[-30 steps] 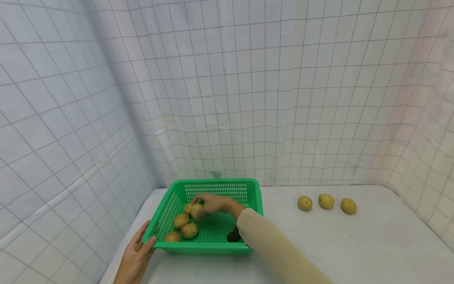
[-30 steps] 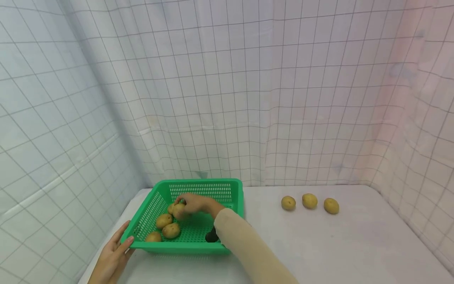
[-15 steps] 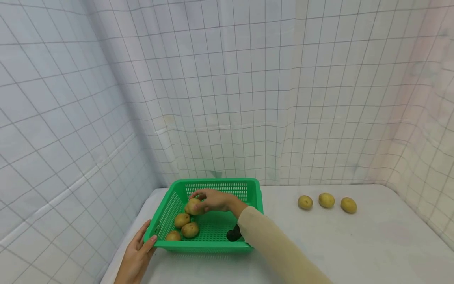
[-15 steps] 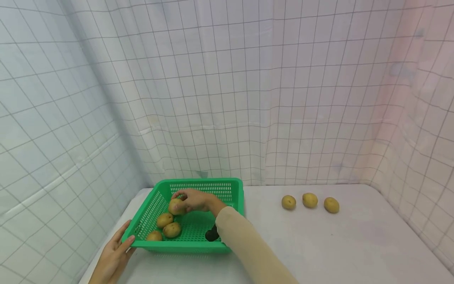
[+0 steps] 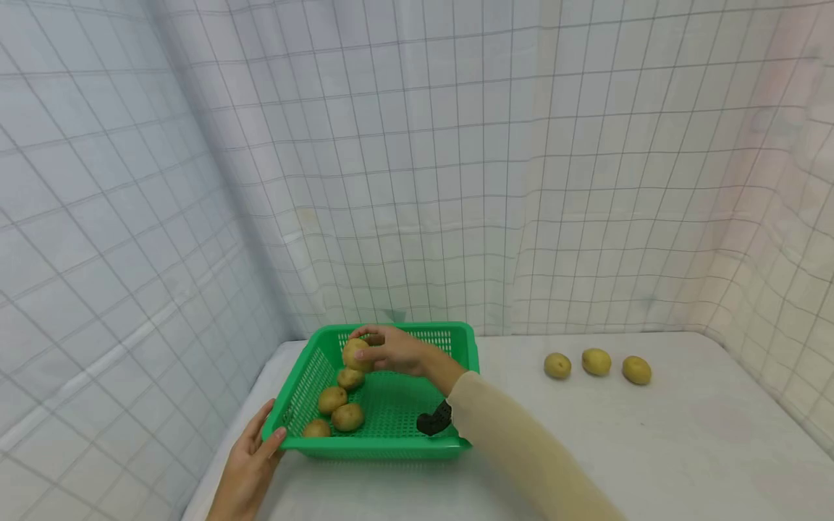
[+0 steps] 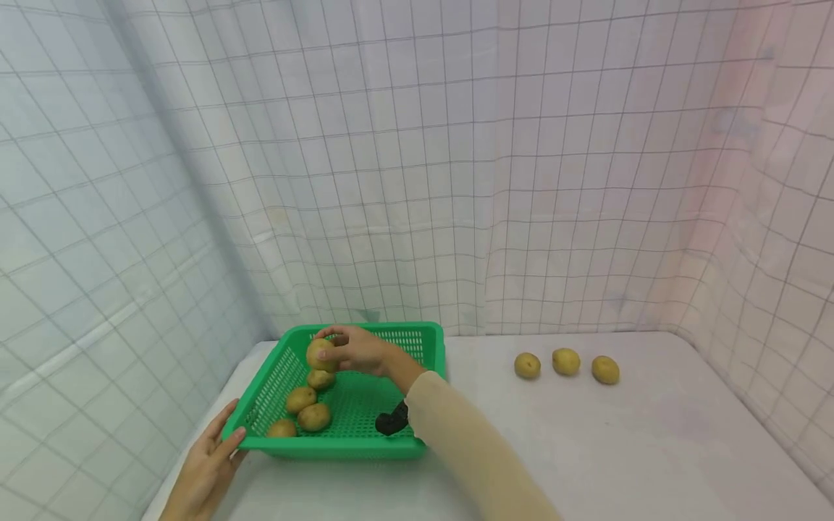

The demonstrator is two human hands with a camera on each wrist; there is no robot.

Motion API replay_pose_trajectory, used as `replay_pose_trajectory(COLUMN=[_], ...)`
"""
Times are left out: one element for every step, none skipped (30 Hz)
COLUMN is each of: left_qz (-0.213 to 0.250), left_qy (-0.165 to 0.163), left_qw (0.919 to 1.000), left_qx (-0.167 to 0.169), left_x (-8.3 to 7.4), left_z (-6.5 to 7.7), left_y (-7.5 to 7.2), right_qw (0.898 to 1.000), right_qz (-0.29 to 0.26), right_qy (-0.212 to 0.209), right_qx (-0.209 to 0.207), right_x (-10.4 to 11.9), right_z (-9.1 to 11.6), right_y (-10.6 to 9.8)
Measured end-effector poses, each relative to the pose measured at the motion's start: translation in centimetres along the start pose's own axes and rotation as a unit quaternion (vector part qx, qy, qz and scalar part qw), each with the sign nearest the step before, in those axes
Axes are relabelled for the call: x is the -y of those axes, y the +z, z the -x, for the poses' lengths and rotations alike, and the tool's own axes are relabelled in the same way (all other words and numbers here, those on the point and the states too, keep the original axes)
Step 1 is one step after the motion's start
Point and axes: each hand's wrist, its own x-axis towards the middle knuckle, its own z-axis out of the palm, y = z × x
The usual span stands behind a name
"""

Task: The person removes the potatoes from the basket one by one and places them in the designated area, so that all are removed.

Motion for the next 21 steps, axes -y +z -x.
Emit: replay_pose_trajectory(left_qz=[-0.002,-0.003,-0.003,-0.003,-0.003,-0.002,-0.001,0.0,0.0,0.001,0.002,0.001,0.0,-0.001,-0.002,-0.003,-0.004,-0.005,-0.005,-0.004,-0.004], left_qy=[0.001,0.001,0.001,0.001,0.0,-0.001,-0.003,-0.004,-0.004,-0.005,-0.006,-0.006,-0.006,-0.006,-0.006,-0.006,-0.006,-0.006,-0.006,-0.006,-0.006], left_qw=[1.0,1.0,1.0,1.0,1.0,1.0,1.0,1.0,1.0,1.0,1.0,1.0,1.0,1.0,1.0,1.0,1.0,1.0,1.0,1.0,1.0], left_qx=[0.0,0.0,-0.001,-0.001,-0.002,-0.003,-0.005,-0.006,-0.006,-0.006,-0.005,-0.004,-0.003,-0.003,-0.003,-0.003,-0.003,-0.003,-0.004,-0.004,-0.003], left_x=[0.0,-0.1,-0.1,-0.1,0.0,0.0,0.0,0.0,0.1,0.1,0.1,0.1,0.1,0.1,0.1,0.0,0.0,0.0,0.0,0.0,0.0], left_z=[-0.1,-0.1,-0.2,-0.2,-0.2,-0.2,-0.2,-0.2,-0.1,-0.1,-0.1,-0.1,-0.1,-0.1,-0.1,-0.1,-0.1,0.0,0.0,0.0,0.0], left_y=[-0.1,-0.1,-0.1,-0.2,-0.2,-0.2,-0.2,-0.1,-0.1,-0.1,0.0,0.0,0.0,0.0,0.0,0.0,0.0,0.0,0.0,0.0,0.0], right_qw=[1.0,1.0,1.0,1.0,1.0,0.999,0.999,0.999,0.999,0.998,0.998,0.998,0.998,0.998,0.998,0.998,0.998,0.998,0.997,0.997,0.997], right_qz=[0.004,0.007,0.013,0.016,0.017,0.018,0.02,0.019,0.02,0.02,0.02,0.021,0.023,0.024,0.026,0.029,0.03,0.032,0.033,0.033,0.034], right_qy=[-0.005,-0.007,-0.01,-0.012,-0.013,-0.012,-0.012,-0.011,-0.013,-0.014,-0.014,-0.013,-0.014,-0.016,-0.017,-0.016,-0.014,-0.013,-0.012,-0.01,-0.006], right_qx=[-0.003,-0.008,-0.013,-0.017,-0.021,-0.027,-0.033,-0.04,-0.047,-0.051,-0.055,-0.057,-0.058,-0.057,-0.056,-0.057,-0.059,-0.061,-0.064,-0.067,-0.071], right_x=[0.2,0.5,0.6,0.8,0.8,0.9,0.9,0.9,1.0,1.0,1.1,1.2,1.4,1.5,1.7,1.8,1.9,2.0,2.1,2.2,2.2], right_z=[0.2,0.4,0.6,0.8,1.0,1.2,1.4,1.6,1.9,2.1,2.4,2.7,2.9,3.2,3.5,3.7,3.9,4.2,4.4,4.6,4.8], right_y=[0.0,-0.1,-0.1,-0.2,-0.3,-0.5,-0.6,-0.8,-0.9,-1.1,-1.2,-1.3,-1.5,-1.6,-1.7,-1.9,-2.0,-2.1,-2.3,-2.4,-2.5])
